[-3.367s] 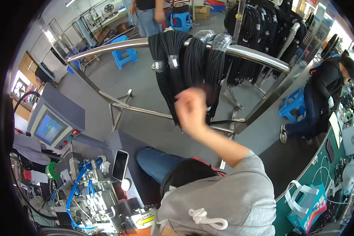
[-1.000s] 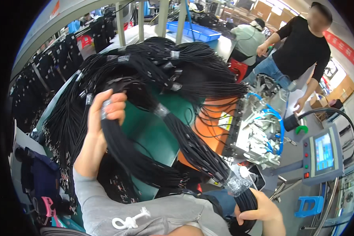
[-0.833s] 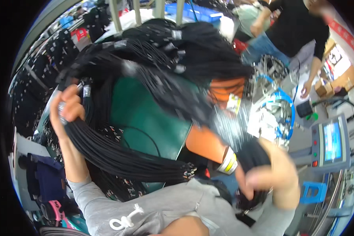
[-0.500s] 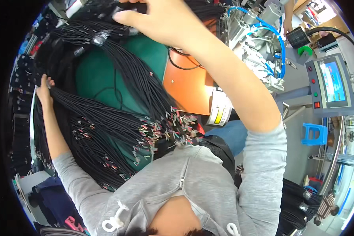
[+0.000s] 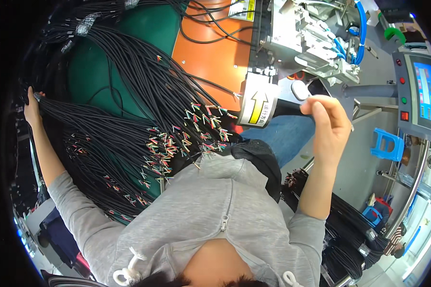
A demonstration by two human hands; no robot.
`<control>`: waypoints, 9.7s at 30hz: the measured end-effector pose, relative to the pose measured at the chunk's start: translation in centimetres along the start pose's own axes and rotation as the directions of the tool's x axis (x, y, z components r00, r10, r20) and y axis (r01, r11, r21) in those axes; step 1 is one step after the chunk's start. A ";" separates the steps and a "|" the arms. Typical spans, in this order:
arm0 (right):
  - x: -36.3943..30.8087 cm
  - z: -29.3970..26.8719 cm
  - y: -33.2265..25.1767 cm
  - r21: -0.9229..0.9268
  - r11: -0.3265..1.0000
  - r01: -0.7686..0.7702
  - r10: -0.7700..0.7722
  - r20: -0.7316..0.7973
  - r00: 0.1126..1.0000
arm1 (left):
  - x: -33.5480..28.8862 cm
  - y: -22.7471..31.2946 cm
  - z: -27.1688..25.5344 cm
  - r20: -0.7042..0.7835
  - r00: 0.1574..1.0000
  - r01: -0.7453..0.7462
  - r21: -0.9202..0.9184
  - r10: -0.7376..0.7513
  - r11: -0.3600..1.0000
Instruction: The person inserts individual wires into a crimping machine and secures them with connectors. They handle bundles of black cables, separating them to feed into the machine one by one. The person repeatedly places wires into the machine's slot and operates the mechanism to attach the connectors.
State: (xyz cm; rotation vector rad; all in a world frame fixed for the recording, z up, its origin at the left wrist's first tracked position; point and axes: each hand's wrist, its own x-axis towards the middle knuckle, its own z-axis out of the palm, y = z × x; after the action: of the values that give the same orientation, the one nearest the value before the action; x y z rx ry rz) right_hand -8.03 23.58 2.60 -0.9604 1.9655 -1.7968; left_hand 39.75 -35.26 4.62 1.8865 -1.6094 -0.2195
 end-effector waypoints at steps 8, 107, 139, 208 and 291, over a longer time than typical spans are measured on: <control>-1.9 0.1 2.9 -0.053 0.996 -0.073 0.069 -0.071 0.995 | -2.1 0.7 -0.8 0.247 0.968 0.106 -0.206 -0.053 0.973; 15.1 21.6 2.8 0.417 0.515 -0.749 0.165 0.809 0.564 | -17.0 1.8 6.5 0.387 0.917 0.385 -0.789 -0.100 0.479; 16.4 21.3 4.1 0.189 0.776 -0.601 0.225 0.808 0.545 | -15.4 -0.9 7.0 0.565 0.821 0.529 -0.702 -0.079 0.478; 12.4 15.7 0.8 -0.501 0.787 0.360 0.005 0.589 0.808 | -11.2 -2.9 -1.4 0.488 0.873 0.390 -0.673 -0.018 0.628; 9.0 18.8 1.9 0.303 -0.279 -0.911 -0.208 0.907 0.366 | -10.5 16.0 -9.7 -0.173 0.733 -0.572 0.365 0.657 0.734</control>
State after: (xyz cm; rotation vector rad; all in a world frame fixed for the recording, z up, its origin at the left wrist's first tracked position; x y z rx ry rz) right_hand -3.14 3.45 -0.49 -0.0495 -0.1288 -1.1925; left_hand 29.00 -22.75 18.30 1.3589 -2.0309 0.5934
